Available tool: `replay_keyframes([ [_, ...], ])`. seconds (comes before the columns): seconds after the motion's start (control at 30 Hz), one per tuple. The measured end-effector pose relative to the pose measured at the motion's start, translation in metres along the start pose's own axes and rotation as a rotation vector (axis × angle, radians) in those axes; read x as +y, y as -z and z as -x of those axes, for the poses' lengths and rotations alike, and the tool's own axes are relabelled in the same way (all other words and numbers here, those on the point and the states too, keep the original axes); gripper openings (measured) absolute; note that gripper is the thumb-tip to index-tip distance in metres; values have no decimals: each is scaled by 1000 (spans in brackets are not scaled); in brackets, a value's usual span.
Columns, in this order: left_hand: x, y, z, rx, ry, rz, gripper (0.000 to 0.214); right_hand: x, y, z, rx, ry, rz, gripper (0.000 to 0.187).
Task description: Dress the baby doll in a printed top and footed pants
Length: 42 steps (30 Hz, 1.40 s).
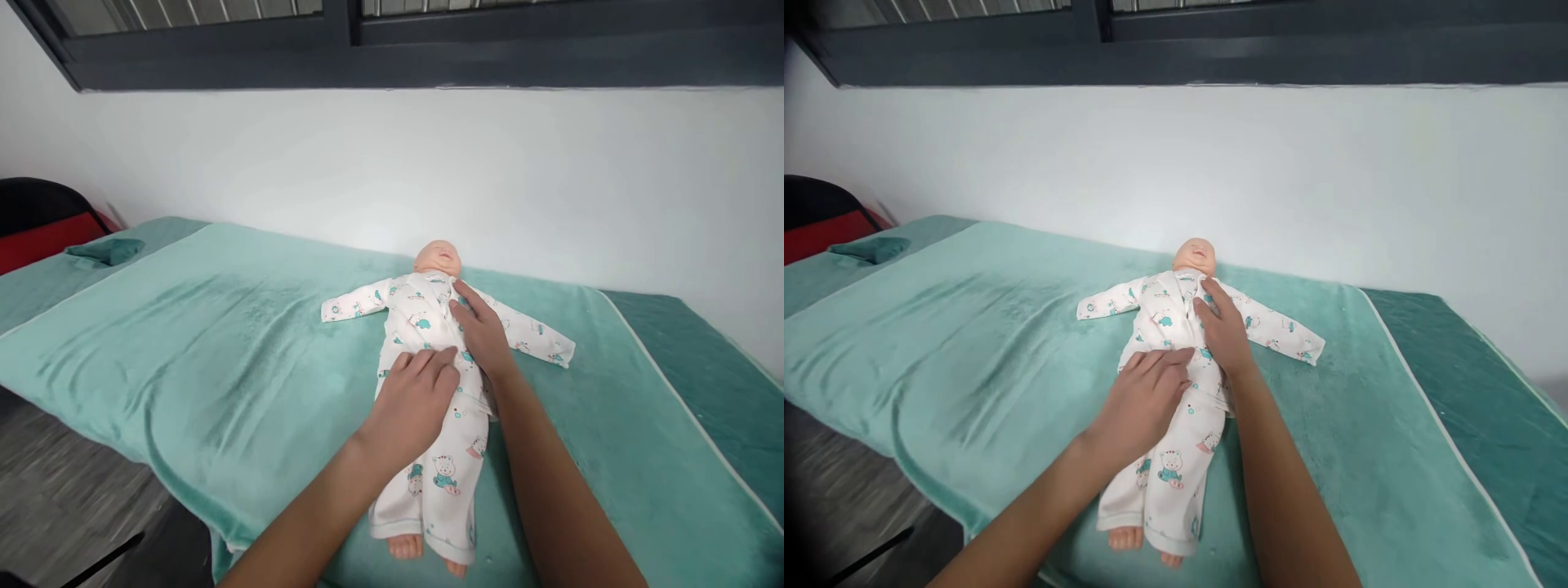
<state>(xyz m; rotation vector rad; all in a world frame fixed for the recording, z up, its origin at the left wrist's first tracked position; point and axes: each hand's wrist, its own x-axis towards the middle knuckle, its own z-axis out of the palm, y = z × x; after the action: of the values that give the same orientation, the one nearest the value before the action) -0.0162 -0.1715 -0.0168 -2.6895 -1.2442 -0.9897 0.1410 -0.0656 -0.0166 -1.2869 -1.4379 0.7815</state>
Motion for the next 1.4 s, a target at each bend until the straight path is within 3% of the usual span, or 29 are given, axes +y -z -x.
replay_keyframes([
  [0.07, 5, -1, 10, 70, 39, 67, 15, -1, 0, 1, 3, 3, 2, 50],
  [0.17, -2, 7, 12, 256, 207, 243, 13, -3, 0, 3, 7, 8, -12, 49],
  [0.3, -40, 15, -13, 405, 477, 348, 19, -4, 0, 3, 10, -1, -20, 49],
  [0.4, -76, 9, -45, 298, 569, 291, 25, -5, 0, 2, 19, -23, -35, 48],
  [0.5, -95, 1, -76, 67, 491, 247, 30, -4, -2, 1, 31, -43, -49, 45],
  [0.57, -96, -3, -94, -15, 418, 297, 35, -2, -3, 1, 53, -45, -66, 43],
  [0.67, -92, -6, -116, -45, 338, 416, 34, 1, -4, -1, 200, 31, -42, 35],
  [0.73, -93, -8, -128, -29, 354, 435, 32, 0, -3, -4, 302, 119, 57, 28],
  [0.8, -99, -12, -139, 6, 404, 401, 30, -4, -3, -11, 295, 137, 178, 24],
  [0.97, -113, -21, -153, -60, 477, 418, 24, -25, -10, -41, 120, -56, 481, 30],
  [1.13, -117, -27, -157, -91, 500, 465, 22, -34, -19, -62, 18, -185, 730, 23],
  [1.23, -116, -30, -157, -118, 502, 423, 22, -28, -14, -63, 11, -152, 676, 23],
  [1.4, -117, -35, -155, -99, 508, 424, 21, -18, -9, -67, 109, -109, 354, 19],
])
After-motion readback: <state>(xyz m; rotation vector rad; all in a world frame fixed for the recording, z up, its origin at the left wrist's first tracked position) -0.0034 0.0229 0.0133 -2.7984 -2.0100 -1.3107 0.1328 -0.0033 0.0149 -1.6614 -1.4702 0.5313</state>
